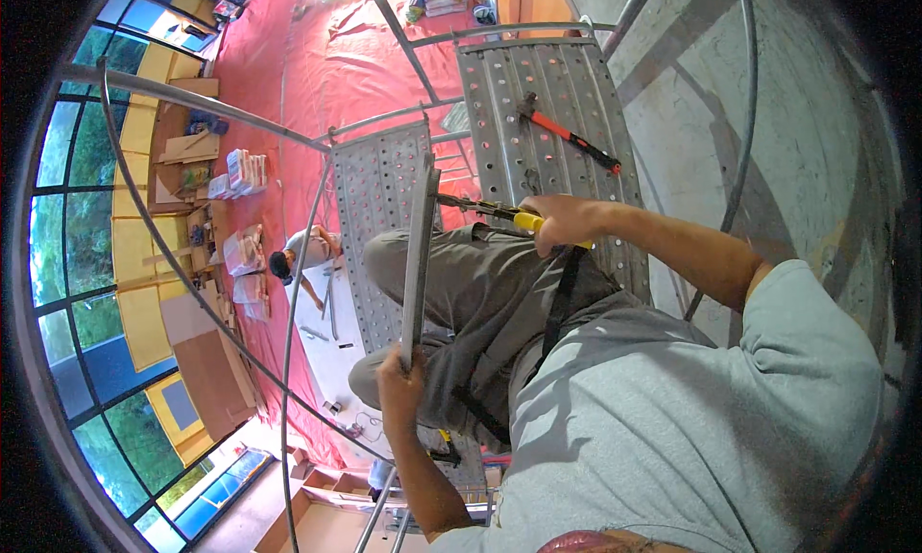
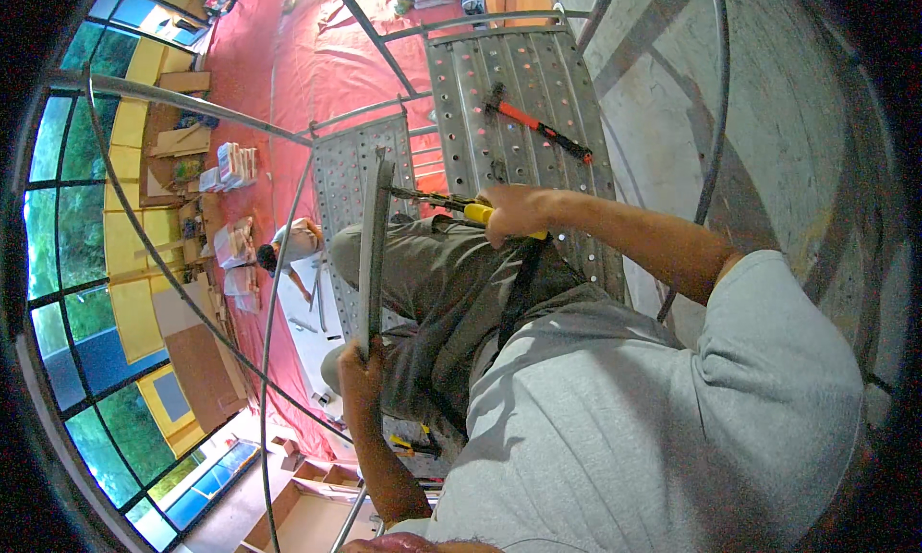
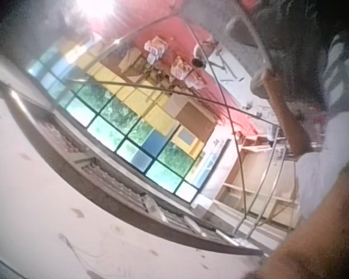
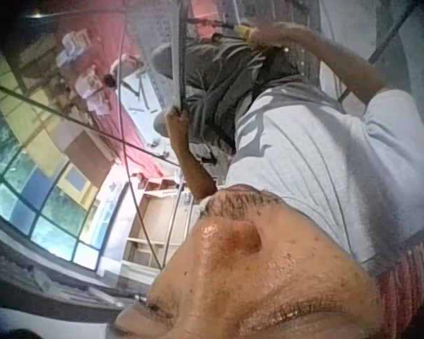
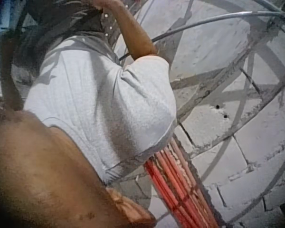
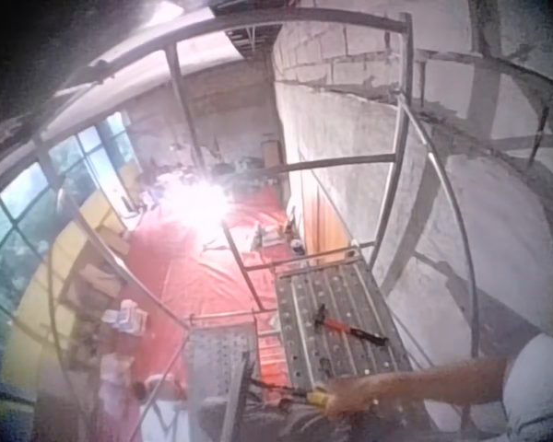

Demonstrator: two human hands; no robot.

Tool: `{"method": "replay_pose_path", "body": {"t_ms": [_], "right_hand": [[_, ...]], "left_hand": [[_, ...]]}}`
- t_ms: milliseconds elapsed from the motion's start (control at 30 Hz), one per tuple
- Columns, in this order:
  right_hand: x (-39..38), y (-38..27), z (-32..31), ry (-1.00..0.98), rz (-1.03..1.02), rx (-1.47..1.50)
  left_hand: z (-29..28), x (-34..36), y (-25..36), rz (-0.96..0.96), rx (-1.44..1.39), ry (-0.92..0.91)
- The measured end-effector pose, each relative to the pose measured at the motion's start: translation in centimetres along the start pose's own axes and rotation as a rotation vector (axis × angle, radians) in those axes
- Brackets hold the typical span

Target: The person uses metal snips to cut a metal profile and then uses a hammer to secure the metal profile to the ceiling structure while standing on a scaffold.

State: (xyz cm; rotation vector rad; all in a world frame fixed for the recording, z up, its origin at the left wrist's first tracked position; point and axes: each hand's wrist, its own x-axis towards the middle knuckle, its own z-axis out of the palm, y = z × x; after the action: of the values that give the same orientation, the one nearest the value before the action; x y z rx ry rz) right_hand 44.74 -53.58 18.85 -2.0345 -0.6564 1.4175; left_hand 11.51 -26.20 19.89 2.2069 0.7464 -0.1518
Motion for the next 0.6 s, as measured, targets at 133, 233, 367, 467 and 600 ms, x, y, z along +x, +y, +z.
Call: {"method": "replay_pose_path", "body": {"t_ms": [133, 233, 367, 467, 600], "right_hand": [[0.4, 0.6, 0.1, 0.019, -0.033, -0.07], [0.4, 1.3, 0.5, 0.041, -0.071, -0.126], [-0.3, 1.1, 0.6, 0.064, -0.095, -0.15], [-0.5, 0.7, 0.5, 0.105, -0.117, -0.219], [0.4, 2.8, 2.3, 0.142, -0.065, -0.102]], "left_hand": [[-0.2, -0.1, -0.3, 0.003, 0.039, -0.018], [-0.4, -0.2, -0.8, -0.008, -0.061, -0.041], [-0.6, -0.1, -0.7, 0.039, -0.037, -0.064], [-0.2, 0.0, -2.2, 0.012, -0.079, -0.096], [0.0, 1.5, -1.0, -0.023, -0.06, -0.17]]}}
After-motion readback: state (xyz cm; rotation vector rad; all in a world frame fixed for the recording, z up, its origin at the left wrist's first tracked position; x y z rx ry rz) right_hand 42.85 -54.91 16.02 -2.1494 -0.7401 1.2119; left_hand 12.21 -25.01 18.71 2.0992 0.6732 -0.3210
